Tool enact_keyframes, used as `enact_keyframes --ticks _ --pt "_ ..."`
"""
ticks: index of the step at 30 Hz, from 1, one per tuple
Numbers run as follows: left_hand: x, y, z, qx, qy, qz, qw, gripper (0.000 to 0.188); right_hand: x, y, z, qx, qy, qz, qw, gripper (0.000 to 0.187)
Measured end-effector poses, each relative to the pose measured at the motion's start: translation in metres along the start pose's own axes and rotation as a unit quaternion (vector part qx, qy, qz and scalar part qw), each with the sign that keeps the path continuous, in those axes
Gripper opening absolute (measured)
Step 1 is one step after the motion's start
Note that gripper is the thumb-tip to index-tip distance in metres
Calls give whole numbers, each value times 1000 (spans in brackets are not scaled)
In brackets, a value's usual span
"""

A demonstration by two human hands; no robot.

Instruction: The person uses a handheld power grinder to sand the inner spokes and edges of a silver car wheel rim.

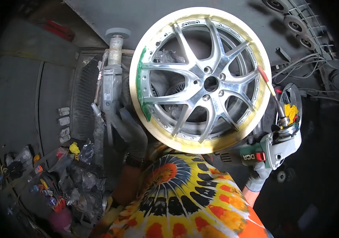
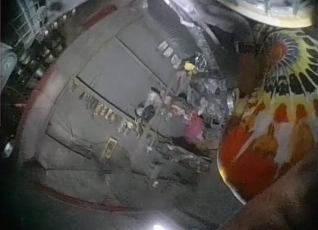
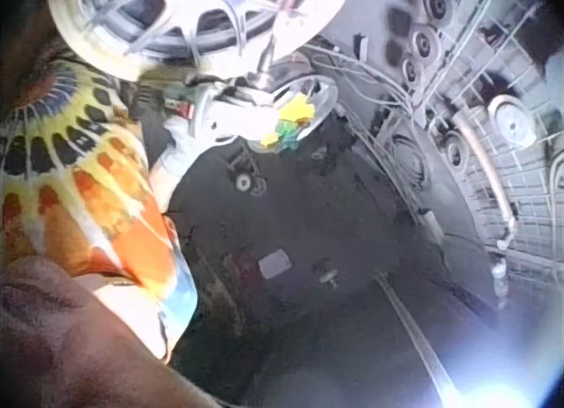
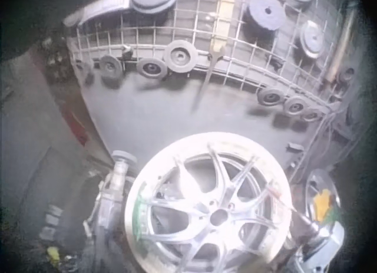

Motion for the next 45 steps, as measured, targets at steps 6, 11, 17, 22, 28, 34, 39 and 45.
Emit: enact_keyframes --ticks 6,11,17,22,28,34,39,45 --pt "60 55 55 -162 9 213 963 38 11 3 -9 10 -19 -17 1000 100" --pt "49 57 51 -202 66 117 970 41 4 4 -11 12 11 -4 1000 99" --pt "57 69 53 -190 2 150 970 38 17 -9 -6 -8 27 37 999 95" --pt "79 104 92 -145 -18 96 985 30 24 -16 -8 5 26 67 997 91" --pt "90 118 99 -129 -28 94 987 30 24 -24 -4 -5 53 84 995 85" --pt "79 112 108 -140 35 57 988 33 65 -19 -21 28 144 230 962 80" --pt "19 101 43 -154 42 73 985 32 97 1 -45 13 267 377 887 75" --pt "46 161 -68 -174 384 533 734 75 97 20 -65 -15 339 422 841 70"
Point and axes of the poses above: each hand's wrist, its own y-axis away from the middle knuckle, its own x-axis out of the palm, z = x × y, the point moved 10 cm from there along -y, towards the middle knuckle, and after that the axes turned 10 degrees about -y, right-handed, at the moved point
